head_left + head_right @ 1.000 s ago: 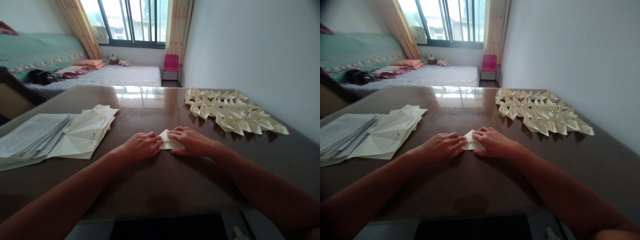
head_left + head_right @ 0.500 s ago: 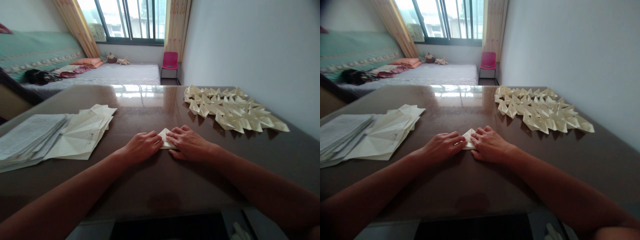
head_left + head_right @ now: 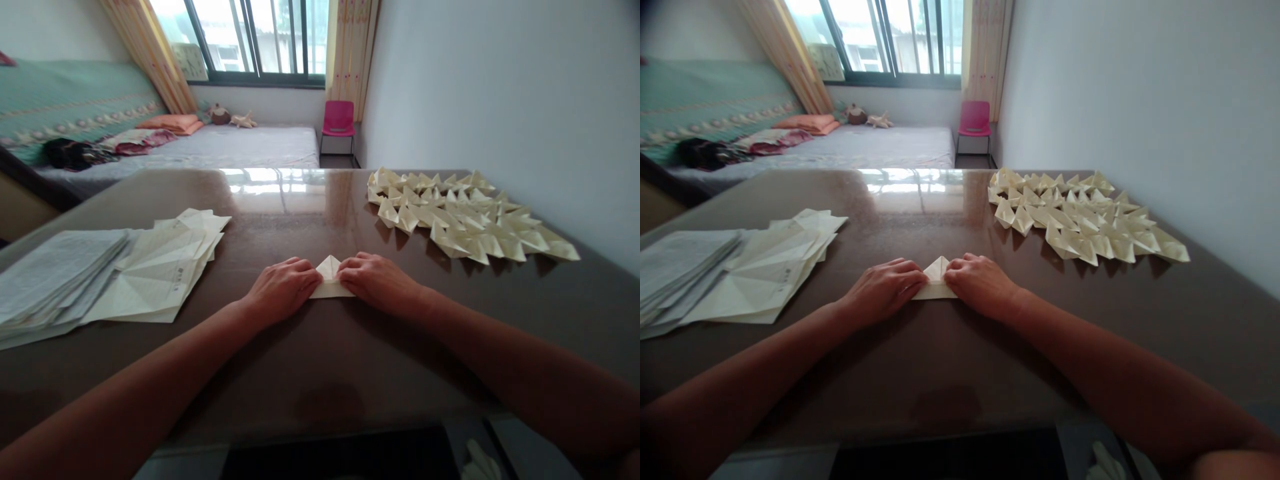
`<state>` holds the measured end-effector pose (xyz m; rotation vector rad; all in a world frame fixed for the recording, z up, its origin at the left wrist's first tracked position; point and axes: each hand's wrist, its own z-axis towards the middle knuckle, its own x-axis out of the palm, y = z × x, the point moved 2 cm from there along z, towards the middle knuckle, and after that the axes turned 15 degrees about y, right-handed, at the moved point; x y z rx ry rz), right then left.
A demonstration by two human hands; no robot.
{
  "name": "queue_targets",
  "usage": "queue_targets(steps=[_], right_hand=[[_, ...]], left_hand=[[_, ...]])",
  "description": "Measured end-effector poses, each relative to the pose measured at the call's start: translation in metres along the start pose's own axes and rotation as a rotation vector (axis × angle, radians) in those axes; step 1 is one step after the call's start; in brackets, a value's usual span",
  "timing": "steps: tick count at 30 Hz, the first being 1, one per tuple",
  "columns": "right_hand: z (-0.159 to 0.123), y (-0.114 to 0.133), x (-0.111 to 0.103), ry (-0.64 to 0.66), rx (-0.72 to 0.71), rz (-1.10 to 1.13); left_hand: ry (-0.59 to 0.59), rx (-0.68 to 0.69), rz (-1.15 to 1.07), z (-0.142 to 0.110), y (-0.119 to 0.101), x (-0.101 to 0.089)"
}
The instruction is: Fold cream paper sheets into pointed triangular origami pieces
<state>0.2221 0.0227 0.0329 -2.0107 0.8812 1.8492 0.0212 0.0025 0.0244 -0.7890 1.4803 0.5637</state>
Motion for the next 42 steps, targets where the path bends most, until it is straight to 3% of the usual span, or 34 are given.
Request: queue_targets(steps=[9, 19, 31, 35, 38, 42], right_hand=[[0.009, -0.03, 0.009, 0.009, 0.181, 0.264], [0.01, -0.035, 0.005, 0.075, 0.227, 0.195], [0.006, -0.018, 0.002, 0.167, 0.336, -0.091], [0.009, -0.017, 0.006, 0.149, 0.312, -0.095], [0.008, -0.023, 0.004, 0.141, 0.265, 0.028], [-0.001, -0.038, -0.005, 0.195, 0.108, 0.316]], left_hand=[[-0.033, -0.142, -0.193, 0.006, 0.01, 0.007], [0.065, -0.193, -0.052, 0.006, 0.004, 0.008], [-0.014, -0.185, 0.095, 0.01, 0.003, 0.014], [-0.112, -0.017, 0.19, 0.008, -0.007, 0.01], [-0.054, 0.127, 0.206, 0.007, -0.017, 0.013], [-0.003, 0.112, 0.222, 0.007, -0.019, 0.016]])
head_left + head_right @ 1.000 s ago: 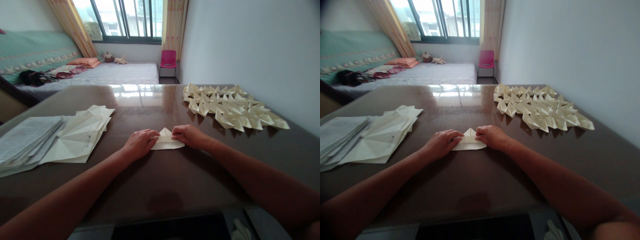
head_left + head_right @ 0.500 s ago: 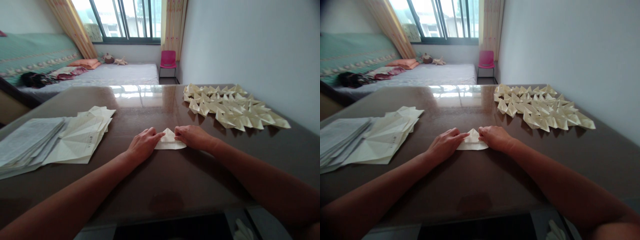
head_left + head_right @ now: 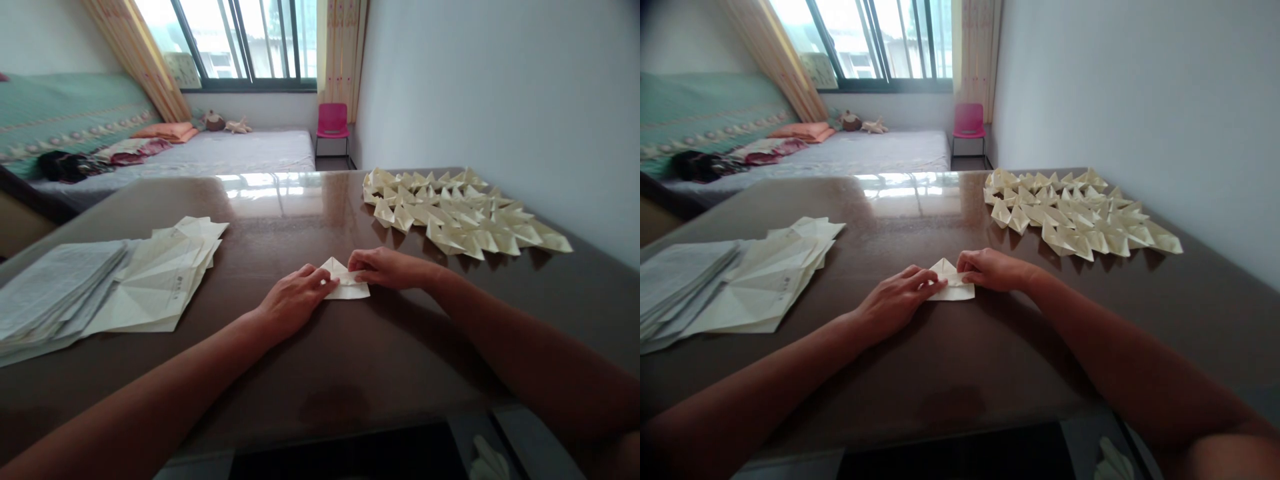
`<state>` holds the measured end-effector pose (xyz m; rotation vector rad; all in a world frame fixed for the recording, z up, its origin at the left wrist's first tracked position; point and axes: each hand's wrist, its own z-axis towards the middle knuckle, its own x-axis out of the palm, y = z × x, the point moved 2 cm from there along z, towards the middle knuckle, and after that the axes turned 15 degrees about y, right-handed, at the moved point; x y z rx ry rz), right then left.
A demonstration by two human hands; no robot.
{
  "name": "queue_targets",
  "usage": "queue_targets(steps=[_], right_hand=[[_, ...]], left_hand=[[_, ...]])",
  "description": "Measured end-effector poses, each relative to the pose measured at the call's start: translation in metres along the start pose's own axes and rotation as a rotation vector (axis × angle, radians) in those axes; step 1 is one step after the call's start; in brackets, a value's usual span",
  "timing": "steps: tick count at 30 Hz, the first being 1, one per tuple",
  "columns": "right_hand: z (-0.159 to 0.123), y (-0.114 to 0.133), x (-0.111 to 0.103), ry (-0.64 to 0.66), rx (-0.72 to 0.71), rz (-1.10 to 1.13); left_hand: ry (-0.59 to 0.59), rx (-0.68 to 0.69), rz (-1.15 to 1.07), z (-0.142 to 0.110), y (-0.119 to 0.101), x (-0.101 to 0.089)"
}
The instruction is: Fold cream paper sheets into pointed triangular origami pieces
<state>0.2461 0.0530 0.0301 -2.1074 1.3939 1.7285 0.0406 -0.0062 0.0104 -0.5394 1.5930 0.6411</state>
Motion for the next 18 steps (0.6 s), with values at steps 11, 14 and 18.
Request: queue_targets(steps=[11, 14, 18], right_hand=[[-0.021, 0.028, -0.004, -0.112, -0.003, -0.366], [-0.024, 0.055, 0.02, -0.09, 0.031, -0.543], [-0.022, 0.075, 0.045, -0.074, 0.159, -0.727]], left_hand=[[0.112, -0.03, 0.0, 0.003, -0.002, -0.006], [0.116, -0.04, -0.01, 0.003, -0.003, -0.005], [0.116, -0.044, -0.014, 0.003, -0.003, -0.005]])
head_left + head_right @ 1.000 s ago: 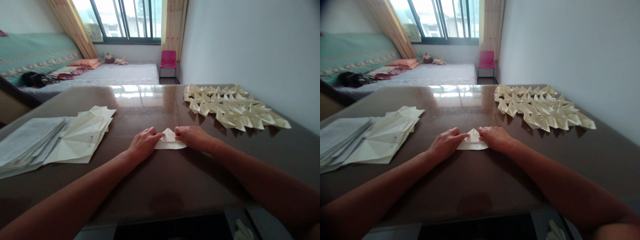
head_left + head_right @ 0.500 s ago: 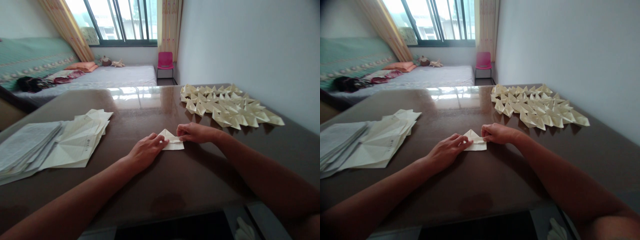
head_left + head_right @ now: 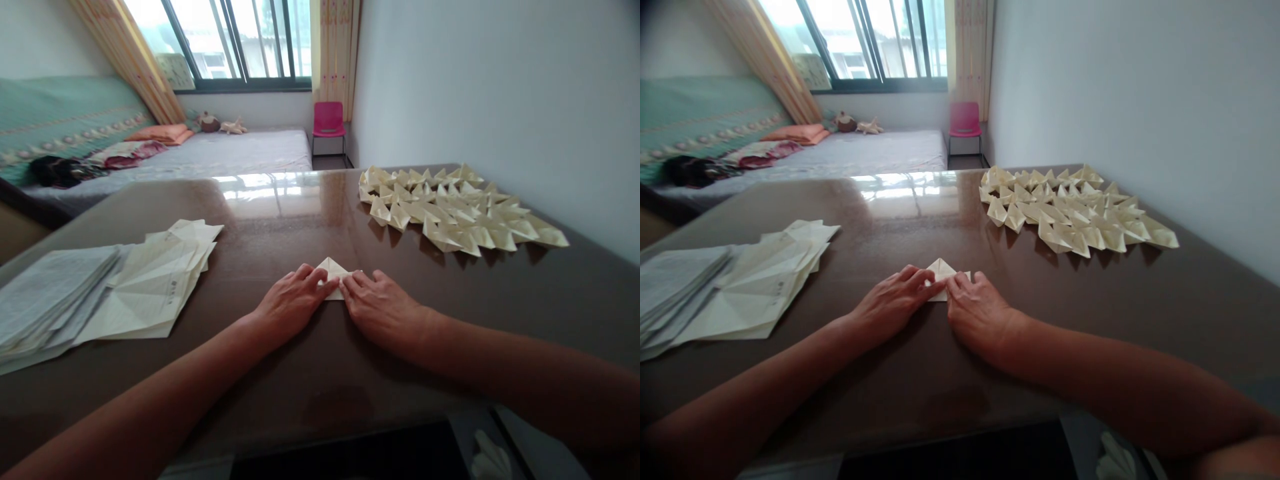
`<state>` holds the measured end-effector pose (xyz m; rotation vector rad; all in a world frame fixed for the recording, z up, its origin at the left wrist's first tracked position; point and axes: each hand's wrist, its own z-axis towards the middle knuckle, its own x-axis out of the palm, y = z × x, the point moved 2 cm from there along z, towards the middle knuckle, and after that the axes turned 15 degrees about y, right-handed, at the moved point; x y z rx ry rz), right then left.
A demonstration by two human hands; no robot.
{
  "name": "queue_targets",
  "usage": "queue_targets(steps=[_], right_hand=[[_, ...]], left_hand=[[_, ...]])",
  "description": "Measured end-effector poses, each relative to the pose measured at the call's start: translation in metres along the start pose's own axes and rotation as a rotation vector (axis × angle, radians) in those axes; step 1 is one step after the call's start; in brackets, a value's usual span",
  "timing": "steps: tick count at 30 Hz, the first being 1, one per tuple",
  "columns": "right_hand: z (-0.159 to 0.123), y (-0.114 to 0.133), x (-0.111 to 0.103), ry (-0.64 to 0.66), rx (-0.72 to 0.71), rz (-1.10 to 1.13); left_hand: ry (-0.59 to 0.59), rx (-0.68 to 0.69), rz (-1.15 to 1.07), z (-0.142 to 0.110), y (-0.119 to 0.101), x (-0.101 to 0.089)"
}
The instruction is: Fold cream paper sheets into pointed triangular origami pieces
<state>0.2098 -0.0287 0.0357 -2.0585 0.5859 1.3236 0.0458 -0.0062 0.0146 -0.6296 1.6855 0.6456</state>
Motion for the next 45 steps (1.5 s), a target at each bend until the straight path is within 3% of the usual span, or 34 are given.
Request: queue_targets(steps=[4, 14, 19, 24, 26, 30, 35, 39, 41, 45], right_hand=[[-0.001, 0.007, 0.0, 0.087, 0.043, -0.035], [-0.003, -0.005, -0.008, 0.213, 0.143, 0.072], [0.001, -0.026, -0.009, 0.172, 0.123, 0.133], [0.009, -0.055, -0.01, 0.017, 0.189, 0.205], [0.012, -0.062, -0.008, 0.027, 0.139, 0.251], [0.018, -0.067, 0.0, 0.032, -0.003, 0.323], [0.031, -0.063, 0.01, -0.025, 0.005, 0.42], [0.038, -0.059, 0.014, -0.094, -0.01, 0.543], [0.037, -0.06, 0.014, -0.084, 0.028, 0.548], [0.033, -0.066, 0.013, 0.055, 0.14, 0.463]], left_hand=[[0.002, 0.002, 0.036, -0.004, 0.0, -0.002], [0.007, -0.117, 0.157, -0.016, 0.011, -0.007], [0.019, -0.146, 0.157, -0.015, 0.01, -0.008], [-0.037, -0.134, 0.123, -0.016, 0.012, -0.005], [-0.056, -0.133, 0.109, -0.016, 0.014, -0.005], [-0.096, -0.134, 0.094, -0.015, 0.015, -0.005], [-0.181, -0.074, 0.097, -0.014, 0.015, -0.004], [-0.174, -0.023, 0.113, -0.012, 0.013, -0.001], [-0.159, -0.03, 0.119, -0.012, 0.012, 0.0], [-0.142, -0.043, 0.098, -0.011, 0.013, 0.002]])
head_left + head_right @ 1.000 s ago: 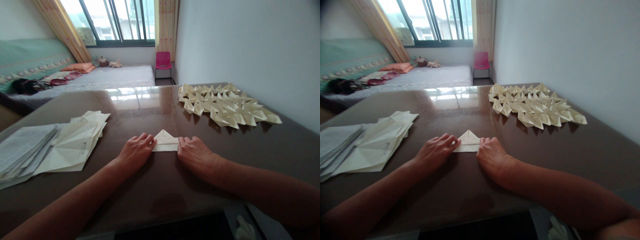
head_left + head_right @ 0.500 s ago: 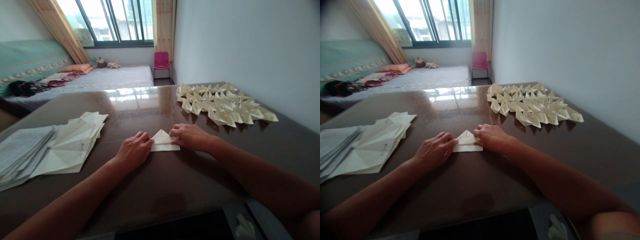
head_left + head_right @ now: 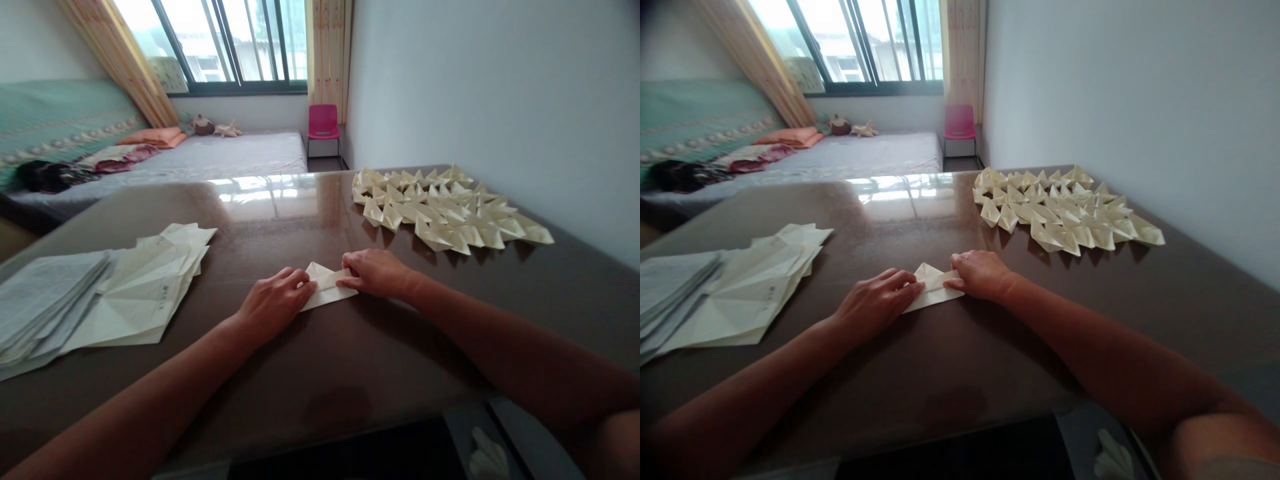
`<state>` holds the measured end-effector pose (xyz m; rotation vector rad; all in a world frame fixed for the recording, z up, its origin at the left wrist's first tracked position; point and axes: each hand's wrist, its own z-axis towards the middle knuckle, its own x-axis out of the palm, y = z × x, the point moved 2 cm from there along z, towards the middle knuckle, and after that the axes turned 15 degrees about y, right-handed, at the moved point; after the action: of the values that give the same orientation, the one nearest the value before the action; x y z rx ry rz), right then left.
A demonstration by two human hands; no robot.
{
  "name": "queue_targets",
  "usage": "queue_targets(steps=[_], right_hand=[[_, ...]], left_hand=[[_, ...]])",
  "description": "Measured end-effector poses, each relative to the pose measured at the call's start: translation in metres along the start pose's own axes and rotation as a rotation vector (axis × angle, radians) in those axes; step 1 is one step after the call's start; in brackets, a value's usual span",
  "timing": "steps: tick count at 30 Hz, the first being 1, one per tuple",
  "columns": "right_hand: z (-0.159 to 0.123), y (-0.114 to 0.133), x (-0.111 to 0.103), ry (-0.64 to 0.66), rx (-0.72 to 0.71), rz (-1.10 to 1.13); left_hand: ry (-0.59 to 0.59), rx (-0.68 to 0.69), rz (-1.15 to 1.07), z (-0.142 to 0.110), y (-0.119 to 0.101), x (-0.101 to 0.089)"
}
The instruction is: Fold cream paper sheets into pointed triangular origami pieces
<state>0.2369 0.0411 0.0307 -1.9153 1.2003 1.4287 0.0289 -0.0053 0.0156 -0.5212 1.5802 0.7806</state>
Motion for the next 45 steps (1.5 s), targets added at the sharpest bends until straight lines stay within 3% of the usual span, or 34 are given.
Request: queue_targets(steps=[6, 11, 20, 27, 32, 36, 41, 45], right_hand=[[0.0, -0.006, -0.005, 0.064, 0.041, -0.004], [0.004, -0.012, -0.006, 0.141, -0.03, 0.146], [0.002, -0.011, -0.009, 0.106, 0.006, 0.119], [0.01, -0.012, -0.002, 0.141, -0.073, 0.277], [0.003, 0.0, -0.006, -0.069, -0.058, 0.337], [-0.011, 0.024, -0.006, -0.325, -0.019, 0.139], [-0.021, 0.045, -0.002, -0.58, -0.188, -0.23], [-0.026, 0.049, -0.002, -0.69, -0.283, -0.326]], left_hand=[[-0.018, 0.023, -0.052, 0.002, 0.001, 0.002], [0.014, -0.002, -0.049, 0.002, 0.001, 0.001], [0.042, -0.016, -0.044, 0.002, 0.0, 0.0], [0.027, -0.029, -0.09, 0.003, 0.001, 0.0], [-0.13, -0.058, -0.278, 0.004, -0.002, -0.004], [-0.237, -0.103, -0.612, 0.006, -0.005, -0.008], [-0.215, -0.205, -1.054, 0.008, -0.003, -0.007], [-0.181, -0.242, -1.336, 0.009, -0.003, -0.01]])
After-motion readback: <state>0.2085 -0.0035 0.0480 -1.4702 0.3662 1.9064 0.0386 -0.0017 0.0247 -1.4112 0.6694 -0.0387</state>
